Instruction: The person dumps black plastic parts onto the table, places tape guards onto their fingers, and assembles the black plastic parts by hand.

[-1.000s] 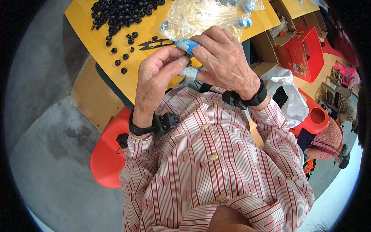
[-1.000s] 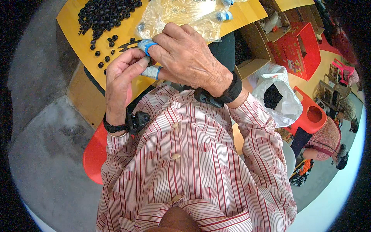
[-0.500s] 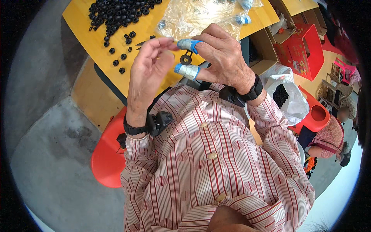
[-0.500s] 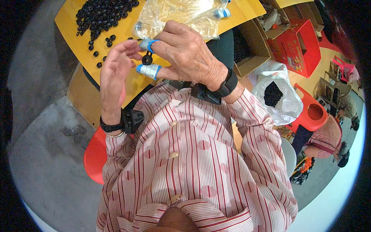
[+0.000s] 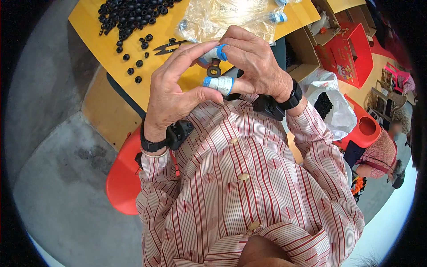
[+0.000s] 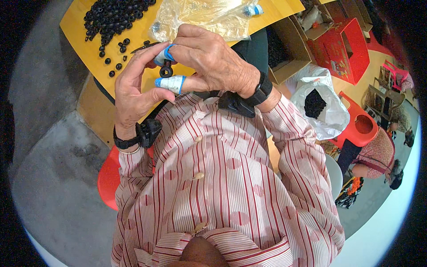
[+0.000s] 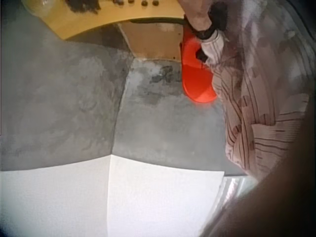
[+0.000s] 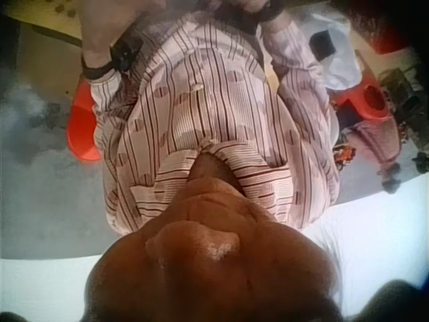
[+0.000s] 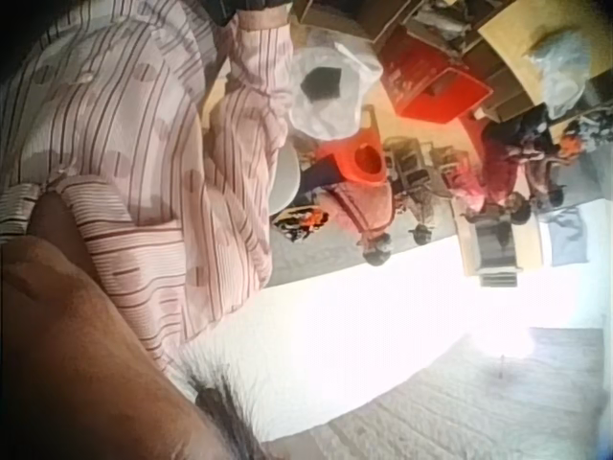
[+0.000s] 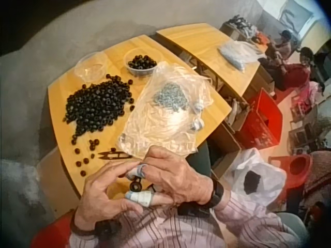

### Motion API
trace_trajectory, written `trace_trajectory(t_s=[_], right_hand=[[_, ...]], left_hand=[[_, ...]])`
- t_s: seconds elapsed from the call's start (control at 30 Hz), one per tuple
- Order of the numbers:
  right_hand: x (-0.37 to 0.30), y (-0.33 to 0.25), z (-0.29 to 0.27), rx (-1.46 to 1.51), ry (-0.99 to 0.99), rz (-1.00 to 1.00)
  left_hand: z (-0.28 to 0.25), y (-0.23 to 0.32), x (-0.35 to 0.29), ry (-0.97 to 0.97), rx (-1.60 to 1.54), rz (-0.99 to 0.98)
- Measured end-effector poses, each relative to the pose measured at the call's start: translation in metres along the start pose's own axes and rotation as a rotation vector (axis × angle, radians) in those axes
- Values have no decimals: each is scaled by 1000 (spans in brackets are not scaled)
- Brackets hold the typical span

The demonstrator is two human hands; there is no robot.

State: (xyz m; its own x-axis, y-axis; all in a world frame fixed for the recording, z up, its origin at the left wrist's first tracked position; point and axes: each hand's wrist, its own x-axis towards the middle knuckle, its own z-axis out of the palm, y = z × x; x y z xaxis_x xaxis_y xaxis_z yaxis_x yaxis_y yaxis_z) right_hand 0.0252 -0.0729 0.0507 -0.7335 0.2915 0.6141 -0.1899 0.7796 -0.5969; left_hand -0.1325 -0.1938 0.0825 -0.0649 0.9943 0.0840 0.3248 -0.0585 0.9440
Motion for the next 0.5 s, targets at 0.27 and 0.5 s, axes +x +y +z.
trace_trajectory(t_s=[0.27, 0.5], right_hand=[[1, 0, -3, 56, -19, -54], [1, -2, -3, 91, -25, -58]], left_hand=[[-1, 9, -1, 9, 186, 129], [-1, 8, 0, 44, 186, 209]])
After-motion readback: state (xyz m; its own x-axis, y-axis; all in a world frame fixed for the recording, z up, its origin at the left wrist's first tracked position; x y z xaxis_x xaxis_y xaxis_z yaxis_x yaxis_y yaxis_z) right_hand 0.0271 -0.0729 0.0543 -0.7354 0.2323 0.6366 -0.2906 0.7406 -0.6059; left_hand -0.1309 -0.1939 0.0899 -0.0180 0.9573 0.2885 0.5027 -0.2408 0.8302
